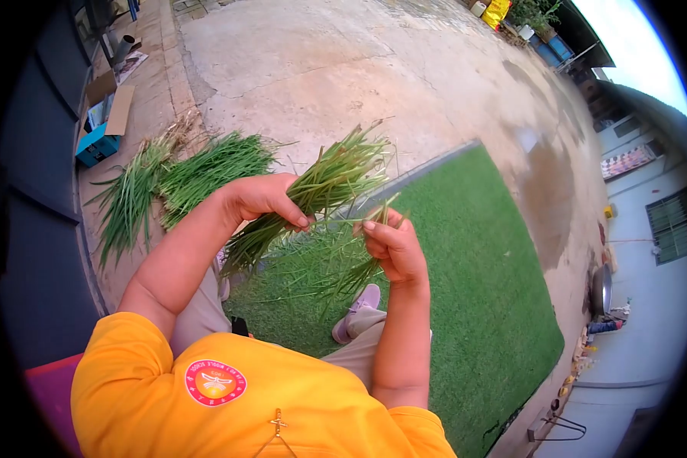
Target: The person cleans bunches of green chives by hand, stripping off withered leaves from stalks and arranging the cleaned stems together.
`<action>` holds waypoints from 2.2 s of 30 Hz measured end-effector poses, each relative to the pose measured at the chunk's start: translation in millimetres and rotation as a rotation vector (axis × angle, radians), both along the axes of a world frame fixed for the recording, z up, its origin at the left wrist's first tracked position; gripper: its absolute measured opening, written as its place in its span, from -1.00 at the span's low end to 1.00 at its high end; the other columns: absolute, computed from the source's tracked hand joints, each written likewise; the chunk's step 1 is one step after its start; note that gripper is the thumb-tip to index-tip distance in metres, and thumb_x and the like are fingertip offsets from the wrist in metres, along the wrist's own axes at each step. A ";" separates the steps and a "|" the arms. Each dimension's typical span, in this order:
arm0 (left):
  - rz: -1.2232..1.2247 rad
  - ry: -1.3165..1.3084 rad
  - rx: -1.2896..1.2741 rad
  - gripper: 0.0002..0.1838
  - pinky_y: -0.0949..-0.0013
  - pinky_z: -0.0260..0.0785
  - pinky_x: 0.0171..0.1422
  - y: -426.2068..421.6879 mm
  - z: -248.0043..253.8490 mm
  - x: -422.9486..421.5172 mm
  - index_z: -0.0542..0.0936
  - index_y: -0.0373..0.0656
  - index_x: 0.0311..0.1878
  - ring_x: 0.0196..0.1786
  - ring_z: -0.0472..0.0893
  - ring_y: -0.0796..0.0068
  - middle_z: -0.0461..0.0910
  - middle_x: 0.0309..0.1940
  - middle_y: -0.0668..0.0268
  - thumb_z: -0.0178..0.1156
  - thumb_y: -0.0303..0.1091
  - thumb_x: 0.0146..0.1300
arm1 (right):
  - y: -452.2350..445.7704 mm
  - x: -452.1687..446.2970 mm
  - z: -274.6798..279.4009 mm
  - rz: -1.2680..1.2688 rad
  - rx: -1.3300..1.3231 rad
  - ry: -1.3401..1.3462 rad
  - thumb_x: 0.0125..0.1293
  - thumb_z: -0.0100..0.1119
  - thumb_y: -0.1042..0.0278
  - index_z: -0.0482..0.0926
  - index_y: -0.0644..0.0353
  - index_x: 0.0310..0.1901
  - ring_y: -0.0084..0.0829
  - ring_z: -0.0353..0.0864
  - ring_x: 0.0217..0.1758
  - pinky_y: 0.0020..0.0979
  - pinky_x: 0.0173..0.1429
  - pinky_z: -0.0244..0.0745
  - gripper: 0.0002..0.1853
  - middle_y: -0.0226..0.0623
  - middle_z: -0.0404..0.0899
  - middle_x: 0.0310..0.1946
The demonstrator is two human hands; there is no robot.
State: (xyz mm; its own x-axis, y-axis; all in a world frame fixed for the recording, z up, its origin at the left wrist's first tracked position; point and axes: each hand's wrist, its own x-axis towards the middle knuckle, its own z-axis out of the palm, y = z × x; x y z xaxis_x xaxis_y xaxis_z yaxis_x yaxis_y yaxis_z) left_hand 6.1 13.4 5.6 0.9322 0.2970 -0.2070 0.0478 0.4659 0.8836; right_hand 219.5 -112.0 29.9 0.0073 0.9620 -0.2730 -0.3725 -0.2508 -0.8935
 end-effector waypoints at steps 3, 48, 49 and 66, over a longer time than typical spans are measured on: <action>0.092 -0.036 -0.032 -0.61 0.49 0.42 -0.29 10.8 2.7 -8.3 0.44 -0.27 -0.13 -0.38 0.51 0.53 0.49 -0.44 0.32 0.25 -0.58 -0.13 | -5.6 21.6 8.3 -0.085 0.041 0.006 0.08 0.07 0.49 0.40 0.19 -0.37 -0.79 0.06 -0.72 -0.73 -0.67 -0.04 -0.92 -0.19 0.53 -0.42; 0.531 0.161 0.151 -0.84 0.56 0.35 -0.49 60.6 -4.7 -45.1 0.48 -0.27 -0.35 -0.54 0.47 0.62 0.49 -0.56 0.34 0.20 -0.51 -0.05 | -17.3 97.9 -5.5 -0.783 0.158 0.260 0.31 -0.05 0.38 0.41 0.24 -0.23 -0.69 0.24 -0.57 -0.75 -0.72 0.02 -0.87 -0.21 0.45 -0.31; 0.532 0.161 0.149 -0.84 0.56 0.35 -0.49 60.0 -4.8 -44.3 0.48 -0.27 -0.35 -0.54 0.47 0.62 0.49 -0.56 0.34 0.20 -0.51 -0.05 | -17.7 101.4 -9.9 -0.791 0.185 0.278 0.31 -0.06 0.37 0.39 0.23 -0.21 -0.68 0.24 -0.57 -0.73 -0.71 0.04 -0.87 -0.20 0.44 -0.30; 0.399 0.044 0.071 -0.68 0.52 0.33 -0.32 -47.9 -8.3 42.4 0.43 -0.28 -0.16 -0.33 0.54 0.54 0.58 -0.38 0.23 0.22 -0.48 -0.03 | -23.4 120.0 -26.2 -0.937 0.275 0.762 0.38 -0.28 0.42 0.31 0.23 -0.22 -0.59 0.22 -0.58 -0.67 -0.72 0.06 -0.87 -0.17 0.42 -0.32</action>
State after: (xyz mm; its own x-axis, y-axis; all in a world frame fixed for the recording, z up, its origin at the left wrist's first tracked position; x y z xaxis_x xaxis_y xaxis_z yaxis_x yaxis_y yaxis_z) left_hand 48.4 -34.5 -2.7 0.7316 0.6485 -0.2101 -0.0857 0.3932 0.9154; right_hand 339.5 -135.4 3.7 0.6513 0.6974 -0.2992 -0.7547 0.5542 -0.3511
